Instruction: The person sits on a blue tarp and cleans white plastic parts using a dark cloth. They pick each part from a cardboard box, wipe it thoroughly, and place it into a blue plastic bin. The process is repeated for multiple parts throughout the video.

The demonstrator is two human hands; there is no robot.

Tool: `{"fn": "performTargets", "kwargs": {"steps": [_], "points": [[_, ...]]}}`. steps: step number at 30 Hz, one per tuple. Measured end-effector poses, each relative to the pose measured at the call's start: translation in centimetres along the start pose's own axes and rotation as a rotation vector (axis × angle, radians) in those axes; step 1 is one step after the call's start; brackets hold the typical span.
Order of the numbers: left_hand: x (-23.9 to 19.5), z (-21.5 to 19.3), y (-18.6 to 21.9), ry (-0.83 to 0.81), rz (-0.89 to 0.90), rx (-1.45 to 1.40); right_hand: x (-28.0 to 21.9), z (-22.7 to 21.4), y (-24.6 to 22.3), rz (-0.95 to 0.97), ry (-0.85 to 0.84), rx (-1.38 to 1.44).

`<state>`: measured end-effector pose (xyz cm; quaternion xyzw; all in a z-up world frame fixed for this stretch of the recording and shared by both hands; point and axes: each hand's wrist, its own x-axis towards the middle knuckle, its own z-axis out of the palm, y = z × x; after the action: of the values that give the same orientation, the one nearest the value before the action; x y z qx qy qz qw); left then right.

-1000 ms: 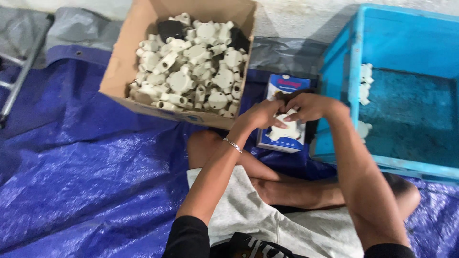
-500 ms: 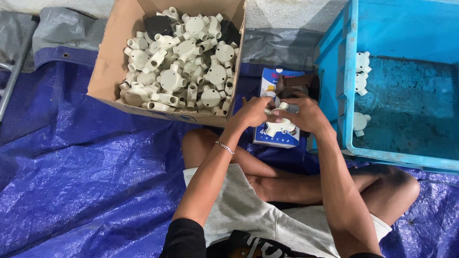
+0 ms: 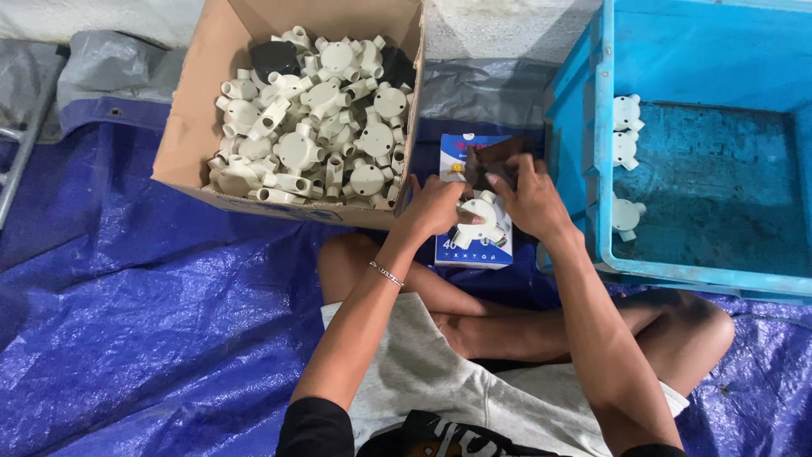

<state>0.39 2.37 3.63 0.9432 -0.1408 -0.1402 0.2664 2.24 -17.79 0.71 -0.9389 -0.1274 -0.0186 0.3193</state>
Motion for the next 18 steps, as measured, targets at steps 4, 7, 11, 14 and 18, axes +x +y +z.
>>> {"fn": "performTargets", "kwargs": {"steps": [4, 7, 11, 14, 18], "points": [[1.0, 3.4, -1.4, 0.132, 0.055, 0.154, 1.4, 1.0, 0.8, 0.083, 0.001, -0.007], [-1.0, 2.4, 0.5, 0.242, 0.040, 0.167, 2.4, 2.5, 2.7, 0.128, -0.060, -0.201], [-2.5, 1.9, 1.1, 0.277, 0.029, 0.212, 2.9, 1.8, 2.5, 0.153, 0.007, -0.213], [-1.9, 2.6, 0.8, 0.251, 0.051, 0.194, 2.8, 0.6, 2.1, -0.051, 0.198, -0.170], [0.4, 3.3, 0.1, 0.206, 0.054, 0.202, 2.7, -2.5, -1.2, -0.148, 0.367, 0.069]]}}
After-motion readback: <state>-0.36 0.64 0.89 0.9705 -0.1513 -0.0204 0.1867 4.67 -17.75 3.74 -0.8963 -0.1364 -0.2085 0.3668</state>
